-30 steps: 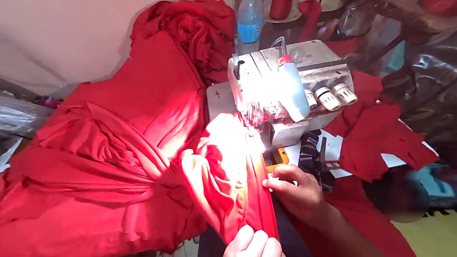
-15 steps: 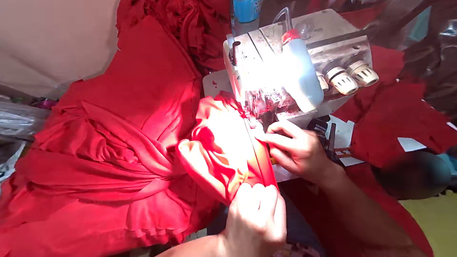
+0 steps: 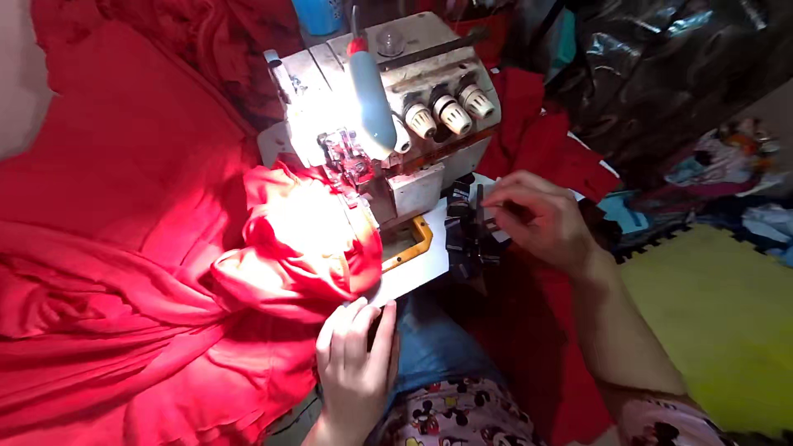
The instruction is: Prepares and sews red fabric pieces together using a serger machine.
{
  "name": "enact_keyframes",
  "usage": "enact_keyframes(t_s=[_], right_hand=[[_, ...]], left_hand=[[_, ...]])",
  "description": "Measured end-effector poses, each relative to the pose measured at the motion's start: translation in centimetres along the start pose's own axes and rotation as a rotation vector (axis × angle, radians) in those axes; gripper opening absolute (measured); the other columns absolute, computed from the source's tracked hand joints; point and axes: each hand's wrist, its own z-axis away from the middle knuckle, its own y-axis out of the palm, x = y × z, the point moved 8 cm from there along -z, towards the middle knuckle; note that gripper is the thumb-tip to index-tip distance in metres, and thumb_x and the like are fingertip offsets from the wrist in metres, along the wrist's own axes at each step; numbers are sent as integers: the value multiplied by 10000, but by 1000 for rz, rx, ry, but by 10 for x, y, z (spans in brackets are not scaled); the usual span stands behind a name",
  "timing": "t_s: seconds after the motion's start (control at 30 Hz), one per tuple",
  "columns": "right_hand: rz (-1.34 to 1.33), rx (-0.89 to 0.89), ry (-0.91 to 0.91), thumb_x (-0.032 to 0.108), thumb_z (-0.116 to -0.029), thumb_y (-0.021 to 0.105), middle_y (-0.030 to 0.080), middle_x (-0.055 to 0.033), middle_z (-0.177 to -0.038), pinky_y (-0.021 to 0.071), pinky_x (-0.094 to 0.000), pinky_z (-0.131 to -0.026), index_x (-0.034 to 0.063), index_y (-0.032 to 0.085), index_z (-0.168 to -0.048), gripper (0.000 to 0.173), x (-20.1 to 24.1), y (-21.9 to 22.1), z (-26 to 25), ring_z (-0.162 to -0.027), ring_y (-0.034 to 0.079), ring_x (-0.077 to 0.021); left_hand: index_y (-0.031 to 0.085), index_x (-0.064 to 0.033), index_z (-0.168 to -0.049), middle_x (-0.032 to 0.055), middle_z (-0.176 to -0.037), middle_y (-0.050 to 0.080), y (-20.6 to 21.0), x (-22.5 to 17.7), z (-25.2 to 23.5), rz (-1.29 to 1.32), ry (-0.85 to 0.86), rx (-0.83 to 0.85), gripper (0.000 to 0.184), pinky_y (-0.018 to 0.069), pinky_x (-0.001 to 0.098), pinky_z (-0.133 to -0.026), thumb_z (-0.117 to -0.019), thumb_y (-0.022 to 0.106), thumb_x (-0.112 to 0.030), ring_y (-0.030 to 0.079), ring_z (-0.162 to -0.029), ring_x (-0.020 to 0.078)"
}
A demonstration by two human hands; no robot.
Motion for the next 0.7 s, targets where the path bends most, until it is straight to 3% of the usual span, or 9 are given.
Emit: enact_keyframes(t_s=[0.07,0.17,0.27,0.33,0.47,0.57,0.67,0.7], right_hand=[[57,102,112,55,-872,662,684,-144,-992,569,-395,-705,3,734,-940,111,-28,-7,21,-804,663,-219],[69,187,130,8,-872,660,705,-153,-1020,569,-482,-824,13,758,-983,148,-47,4,41,-946,681,-307],[107,185,89,40,-908,628,689,-167,-1061,549,-516,-861,27,768,-1048,198,-52,24,48,-1035,646,-360],[158,173,57,65,-914,636,668,-190,-1039,553,-537,-799,13,762,-1021,173,-49,28,48,-996,643,-388],[223,251,73,51,-923,686,654,-233,-1072,547,-596,-789,-23,721,-993,108,-47,31,42,-1030,639,-444],[282,340,82,48,-951,643,634,-267,-1093,508,-633,-837,-54,673,-951,106,-45,37,35,-1058,613,-485],[366,469,139,46,-984,605,631,-280,-1108,452,-660,-859,-70,661,-993,130,-36,44,28,-1093,598,-494],[392,510,158,51,-993,595,635,-275,-1112,443,-662,-862,-69,659,-1016,139,-34,45,27,-1105,600,-488]], left_hand=[[693,-173,-1118,79,-1102,613,5,-1,29,72,-41,36,193,326,367,-1077,-1008,568,-270,528,-1170,236],[759,-131,-988,116,-1030,693,34,-5,73,294,-171,197,213,505,347,-963,-951,587,-251,642,-1082,257],[781,-46,-954,159,-1040,708,73,-6,112,496,-363,408,213,572,400,-873,-849,646,-174,680,-1025,313],[756,17,-1049,222,-1139,681,100,-1,126,631,-540,608,225,545,486,-946,-873,678,-100,648,-1114,377],[668,70,-1232,294,-1345,590,153,6,120,722,-691,851,338,456,489,-1097,-949,655,-115,577,-1277,389],[601,103,-1311,303,-1428,529,196,3,107,770,-701,837,456,362,454,-1189,-910,706,-87,479,-1389,384],[484,100,-1445,297,-1492,483,231,-7,101,874,-719,752,676,299,448,-1229,-917,746,-231,425,-1444,367],[495,96,-1435,285,-1469,513,235,-10,98,919,-745,723,689,323,442,-1217,-910,761,-262,456,-1423,345]])
